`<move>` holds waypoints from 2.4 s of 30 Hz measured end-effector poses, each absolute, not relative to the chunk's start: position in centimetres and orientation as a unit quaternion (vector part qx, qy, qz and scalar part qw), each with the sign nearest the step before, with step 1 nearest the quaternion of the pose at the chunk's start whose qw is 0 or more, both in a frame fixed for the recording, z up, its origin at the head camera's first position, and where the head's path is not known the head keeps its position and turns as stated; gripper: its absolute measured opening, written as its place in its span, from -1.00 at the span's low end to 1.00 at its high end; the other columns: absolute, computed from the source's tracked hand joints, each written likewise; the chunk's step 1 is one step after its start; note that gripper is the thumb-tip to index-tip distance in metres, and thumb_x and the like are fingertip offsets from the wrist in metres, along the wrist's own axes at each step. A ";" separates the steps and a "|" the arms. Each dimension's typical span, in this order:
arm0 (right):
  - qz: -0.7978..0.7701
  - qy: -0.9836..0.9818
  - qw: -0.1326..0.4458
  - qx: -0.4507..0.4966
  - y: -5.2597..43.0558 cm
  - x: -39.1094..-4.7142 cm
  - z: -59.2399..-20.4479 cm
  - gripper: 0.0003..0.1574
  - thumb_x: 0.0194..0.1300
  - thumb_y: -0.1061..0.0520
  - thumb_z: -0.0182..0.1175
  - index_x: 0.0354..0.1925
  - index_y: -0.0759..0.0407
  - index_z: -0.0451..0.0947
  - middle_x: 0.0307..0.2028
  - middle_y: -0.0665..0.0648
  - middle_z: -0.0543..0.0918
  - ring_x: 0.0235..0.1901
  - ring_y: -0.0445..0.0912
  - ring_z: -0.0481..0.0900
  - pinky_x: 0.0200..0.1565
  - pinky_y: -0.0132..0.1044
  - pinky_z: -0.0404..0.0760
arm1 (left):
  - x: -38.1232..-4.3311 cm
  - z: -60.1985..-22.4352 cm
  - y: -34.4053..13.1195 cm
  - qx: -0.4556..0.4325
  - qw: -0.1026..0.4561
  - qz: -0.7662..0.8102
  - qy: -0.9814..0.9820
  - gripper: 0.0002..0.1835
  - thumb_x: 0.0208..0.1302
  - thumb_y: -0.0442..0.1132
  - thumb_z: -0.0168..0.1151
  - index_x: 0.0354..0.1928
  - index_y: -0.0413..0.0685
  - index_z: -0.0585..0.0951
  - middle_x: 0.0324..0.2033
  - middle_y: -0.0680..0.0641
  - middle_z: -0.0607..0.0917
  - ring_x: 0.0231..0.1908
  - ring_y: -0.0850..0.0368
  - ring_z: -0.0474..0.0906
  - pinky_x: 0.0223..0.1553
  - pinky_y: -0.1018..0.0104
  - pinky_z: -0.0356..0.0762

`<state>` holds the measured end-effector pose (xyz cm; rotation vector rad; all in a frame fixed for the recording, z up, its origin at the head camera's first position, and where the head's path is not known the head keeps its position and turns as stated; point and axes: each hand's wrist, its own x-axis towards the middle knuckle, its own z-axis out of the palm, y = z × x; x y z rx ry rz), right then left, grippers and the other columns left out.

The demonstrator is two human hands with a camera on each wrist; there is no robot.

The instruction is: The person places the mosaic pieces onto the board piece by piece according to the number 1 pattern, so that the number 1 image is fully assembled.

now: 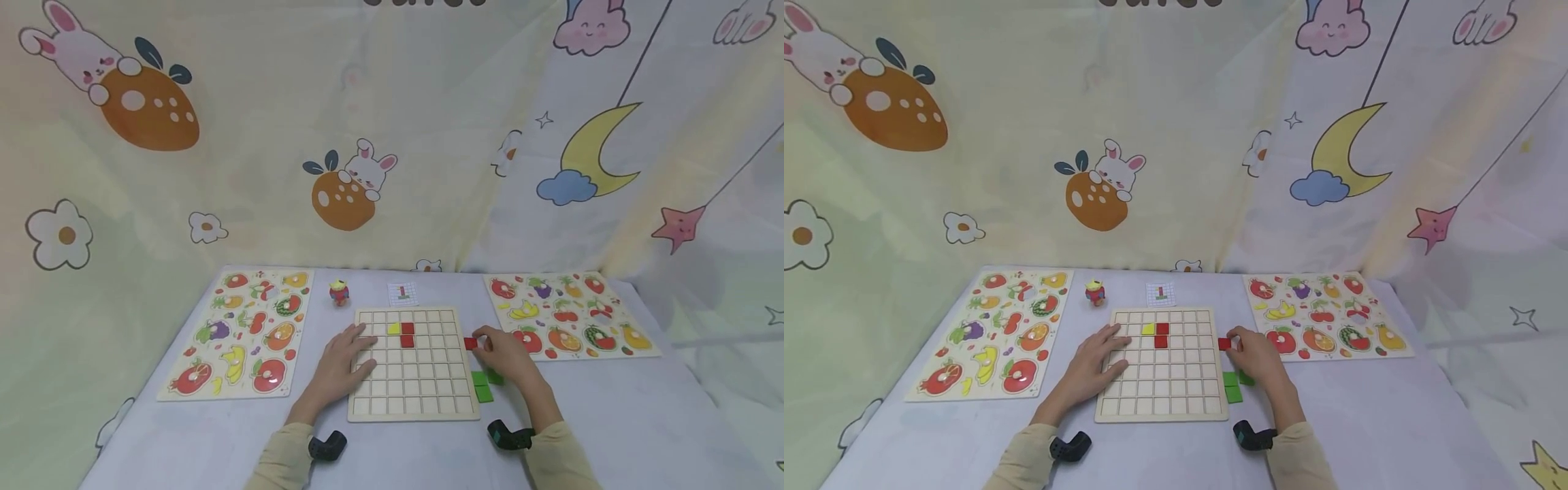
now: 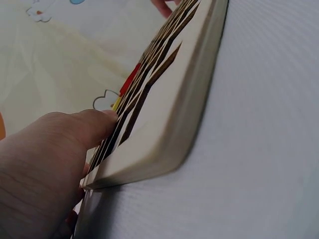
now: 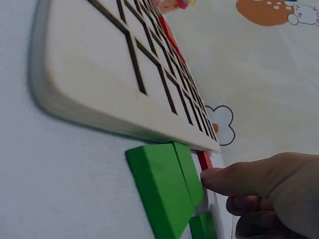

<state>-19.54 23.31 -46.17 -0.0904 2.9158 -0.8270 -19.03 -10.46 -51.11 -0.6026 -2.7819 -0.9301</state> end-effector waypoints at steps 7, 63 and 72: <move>-0.284 0.958 0.015 -0.013 22.7 -19.4 -45.7 -0.59 0.22 0.02 0.25 -0.02 0.18 0.52 -0.64 0.04 0.38 -0.67 -0.14 0.30 -0.65 -0.38 0.24 | -19.0 -51.2 -10.8 -0.202 0.067 -0.309 -0.927 -0.54 0.26 0.03 0.17 0.21 0.21 0.49 0.38 -0.06 0.31 0.44 -0.06 0.06 0.42 -0.10 0.03; -0.315 0.943 0.057 -0.090 24.9 -15.6 -46.0 -0.60 0.20 0.04 0.29 0.02 0.03 0.52 -0.56 -0.05 0.43 -0.56 -0.25 0.34 -0.54 -0.46 0.34 | -19.2 -50.6 -10.7 -0.204 0.062 -0.312 -0.926 -0.53 0.26 0.03 0.18 0.21 0.17 0.49 0.38 -0.07 0.31 0.44 -0.06 0.07 0.41 -0.12 0.03; -0.303 0.947 0.074 -0.073 26.9 -14.5 -46.3 -0.60 0.20 0.04 0.28 0.01 0.06 0.54 -0.50 -0.05 0.45 -0.51 -0.24 0.35 -0.50 -0.46 0.35 | -19.2 -51.0 -10.6 -0.199 0.057 -0.316 -0.926 -0.53 0.25 0.01 0.19 0.20 0.18 0.50 0.38 -0.05 0.30 0.44 -0.05 0.06 0.42 -0.11 0.02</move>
